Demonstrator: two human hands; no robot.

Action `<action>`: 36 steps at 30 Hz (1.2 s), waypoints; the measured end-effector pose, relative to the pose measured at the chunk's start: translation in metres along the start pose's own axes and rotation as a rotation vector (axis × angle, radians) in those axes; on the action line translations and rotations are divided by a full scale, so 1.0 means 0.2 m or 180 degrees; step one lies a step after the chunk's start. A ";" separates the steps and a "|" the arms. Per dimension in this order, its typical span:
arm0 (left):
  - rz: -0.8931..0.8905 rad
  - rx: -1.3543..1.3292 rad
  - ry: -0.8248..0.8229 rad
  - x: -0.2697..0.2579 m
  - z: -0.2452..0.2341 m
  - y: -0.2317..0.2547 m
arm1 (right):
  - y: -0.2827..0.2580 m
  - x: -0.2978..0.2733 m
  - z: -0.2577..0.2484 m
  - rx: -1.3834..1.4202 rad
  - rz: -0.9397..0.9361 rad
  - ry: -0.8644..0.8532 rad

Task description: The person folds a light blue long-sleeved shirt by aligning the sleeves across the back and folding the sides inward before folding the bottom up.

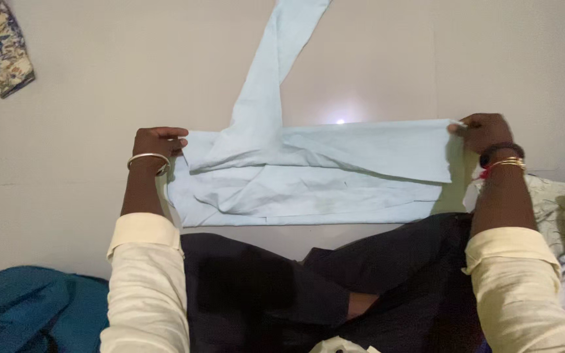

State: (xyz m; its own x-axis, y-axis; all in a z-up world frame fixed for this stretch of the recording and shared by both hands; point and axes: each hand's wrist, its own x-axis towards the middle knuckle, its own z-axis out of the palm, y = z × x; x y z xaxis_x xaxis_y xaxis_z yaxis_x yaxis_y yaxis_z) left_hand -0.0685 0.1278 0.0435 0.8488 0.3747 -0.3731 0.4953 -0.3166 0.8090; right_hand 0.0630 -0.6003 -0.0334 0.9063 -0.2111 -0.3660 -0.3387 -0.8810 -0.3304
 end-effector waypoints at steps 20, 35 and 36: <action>0.0639 0.0766 0.0311 0.13 0.04 -0.16 | 0.13 0.33 0.16 0.0391 -0.0342 -0.1209; 0.0891 0.2354 0.0508 0.14 0.04 -0.03 | -0.10 -0.24 -0.07 0.0017 -0.1227 0.0832; 0.1000 0.2705 0.0475 0.11 0.06 0.02 | -0.17 -0.35 -0.06 0.0313 -0.1388 0.0564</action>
State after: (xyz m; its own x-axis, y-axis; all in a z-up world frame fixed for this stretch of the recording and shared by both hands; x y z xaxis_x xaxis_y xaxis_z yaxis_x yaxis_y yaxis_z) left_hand -0.0455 0.1244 0.0330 0.9640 0.2530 -0.0821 0.2654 -0.9351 0.2349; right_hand 0.0150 -0.5614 0.0142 0.9954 0.0927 -0.0239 0.0681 -0.8610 -0.5040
